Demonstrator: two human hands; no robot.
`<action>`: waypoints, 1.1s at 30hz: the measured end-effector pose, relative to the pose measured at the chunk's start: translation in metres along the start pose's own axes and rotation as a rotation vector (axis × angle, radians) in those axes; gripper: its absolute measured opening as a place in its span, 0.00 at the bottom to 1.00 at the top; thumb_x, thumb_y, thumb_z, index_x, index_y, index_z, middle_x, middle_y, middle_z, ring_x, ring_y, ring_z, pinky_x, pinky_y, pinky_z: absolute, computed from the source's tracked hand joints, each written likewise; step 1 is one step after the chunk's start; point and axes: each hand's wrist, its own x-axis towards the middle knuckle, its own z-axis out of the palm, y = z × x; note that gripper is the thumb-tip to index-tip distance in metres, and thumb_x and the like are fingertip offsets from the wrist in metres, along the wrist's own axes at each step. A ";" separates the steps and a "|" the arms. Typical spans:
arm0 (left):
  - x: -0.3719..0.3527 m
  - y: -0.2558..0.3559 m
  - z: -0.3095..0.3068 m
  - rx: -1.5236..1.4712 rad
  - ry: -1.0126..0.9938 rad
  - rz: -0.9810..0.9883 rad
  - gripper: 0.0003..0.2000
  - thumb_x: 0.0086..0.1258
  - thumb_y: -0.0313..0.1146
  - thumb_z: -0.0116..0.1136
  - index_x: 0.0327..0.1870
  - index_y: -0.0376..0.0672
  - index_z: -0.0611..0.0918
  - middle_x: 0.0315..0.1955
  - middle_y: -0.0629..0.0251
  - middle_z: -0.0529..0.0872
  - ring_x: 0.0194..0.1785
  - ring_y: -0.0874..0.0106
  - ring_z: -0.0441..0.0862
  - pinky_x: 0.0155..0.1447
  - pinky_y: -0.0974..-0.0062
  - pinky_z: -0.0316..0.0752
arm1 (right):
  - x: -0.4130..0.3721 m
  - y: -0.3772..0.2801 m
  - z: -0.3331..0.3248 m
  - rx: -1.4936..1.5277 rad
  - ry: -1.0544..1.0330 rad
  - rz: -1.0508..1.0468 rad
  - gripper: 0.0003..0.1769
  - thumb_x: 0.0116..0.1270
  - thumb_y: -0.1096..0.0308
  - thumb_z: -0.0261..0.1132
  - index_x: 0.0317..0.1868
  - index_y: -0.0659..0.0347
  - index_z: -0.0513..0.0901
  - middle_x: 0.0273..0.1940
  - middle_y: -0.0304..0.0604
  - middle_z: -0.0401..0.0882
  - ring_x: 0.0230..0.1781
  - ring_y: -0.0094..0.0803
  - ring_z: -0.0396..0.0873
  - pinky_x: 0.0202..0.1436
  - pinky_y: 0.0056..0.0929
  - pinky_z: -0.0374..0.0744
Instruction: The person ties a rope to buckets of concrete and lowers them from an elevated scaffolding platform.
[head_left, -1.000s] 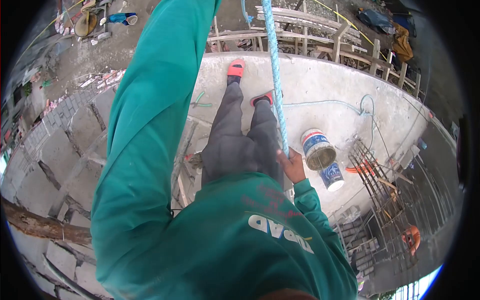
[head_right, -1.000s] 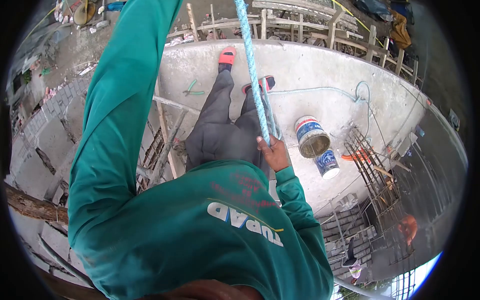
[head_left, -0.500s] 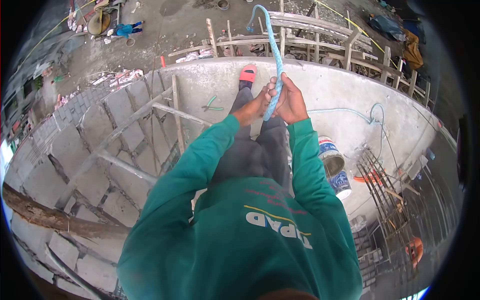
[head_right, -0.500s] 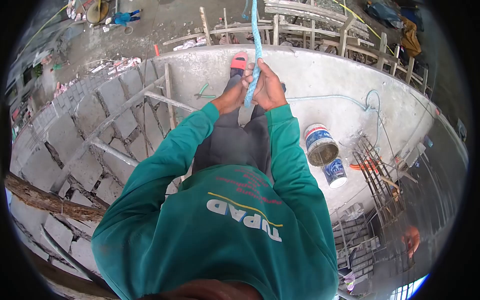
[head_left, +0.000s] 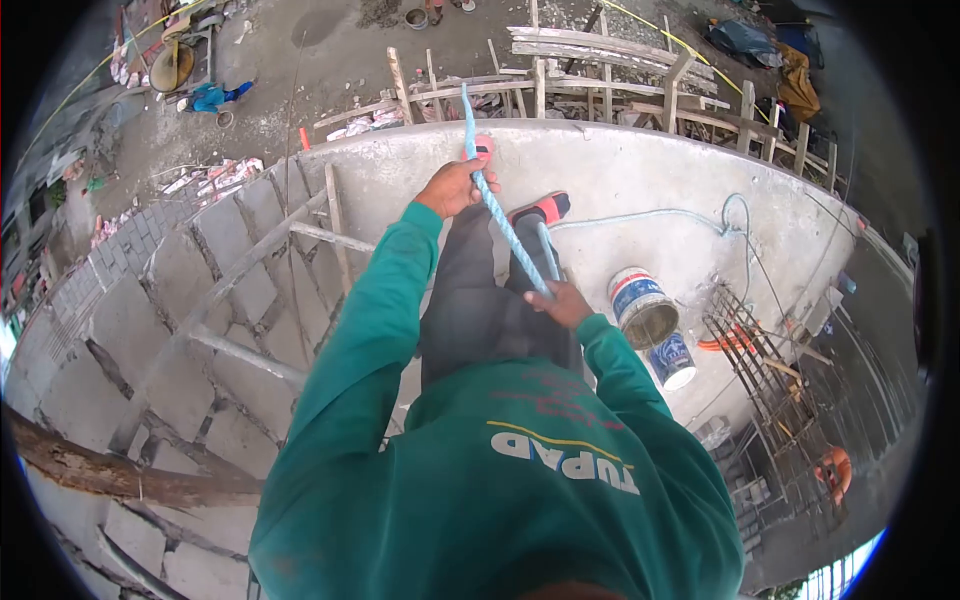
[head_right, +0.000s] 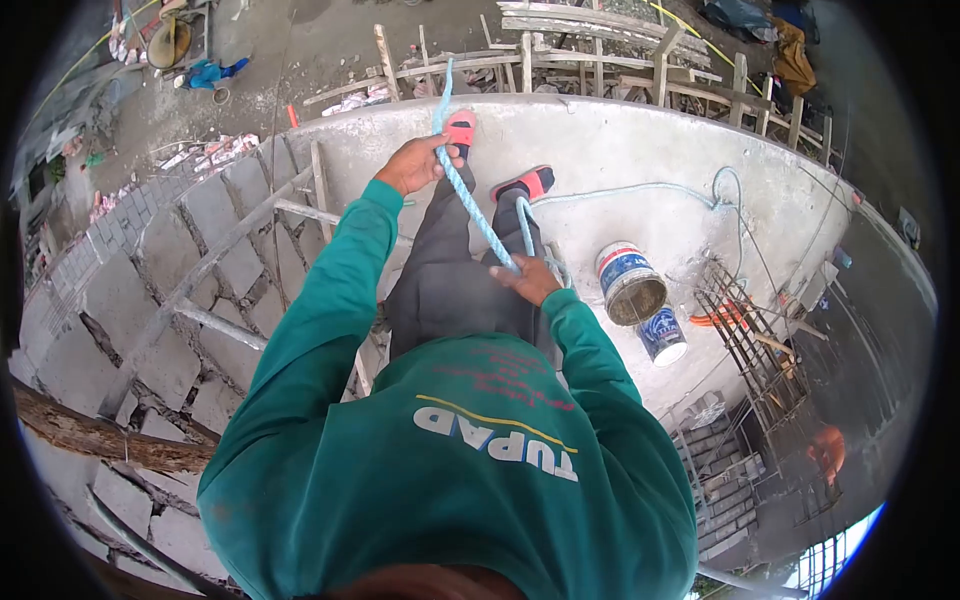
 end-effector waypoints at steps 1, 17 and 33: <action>0.002 0.015 0.000 0.038 0.040 0.031 0.11 0.74 0.38 0.53 0.48 0.41 0.75 0.34 0.62 0.83 0.38 0.67 0.85 0.28 0.80 0.71 | -0.013 0.020 -0.006 -0.075 0.054 0.072 0.21 0.64 0.51 0.68 0.42 0.61 0.82 0.29 0.41 0.79 0.34 0.27 0.77 0.43 0.31 0.75; -0.034 -0.093 0.104 -0.031 -0.122 -0.022 0.08 0.76 0.37 0.49 0.46 0.46 0.78 0.29 0.69 0.76 0.33 0.71 0.77 0.47 0.68 0.78 | -0.004 -0.051 0.024 -0.034 0.556 -0.220 0.27 0.54 0.54 0.64 0.50 0.65 0.78 0.45 0.61 0.81 0.48 0.54 0.80 0.54 0.47 0.76; 0.061 0.026 0.111 1.388 -0.271 0.893 0.08 0.59 0.31 0.66 0.31 0.42 0.77 0.24 0.66 0.81 0.32 0.76 0.78 0.36 0.68 0.76 | -0.097 0.060 -0.028 0.082 0.931 -0.324 0.19 0.57 0.53 0.65 0.38 0.62 0.83 0.35 0.56 0.82 0.40 0.54 0.81 0.45 0.49 0.77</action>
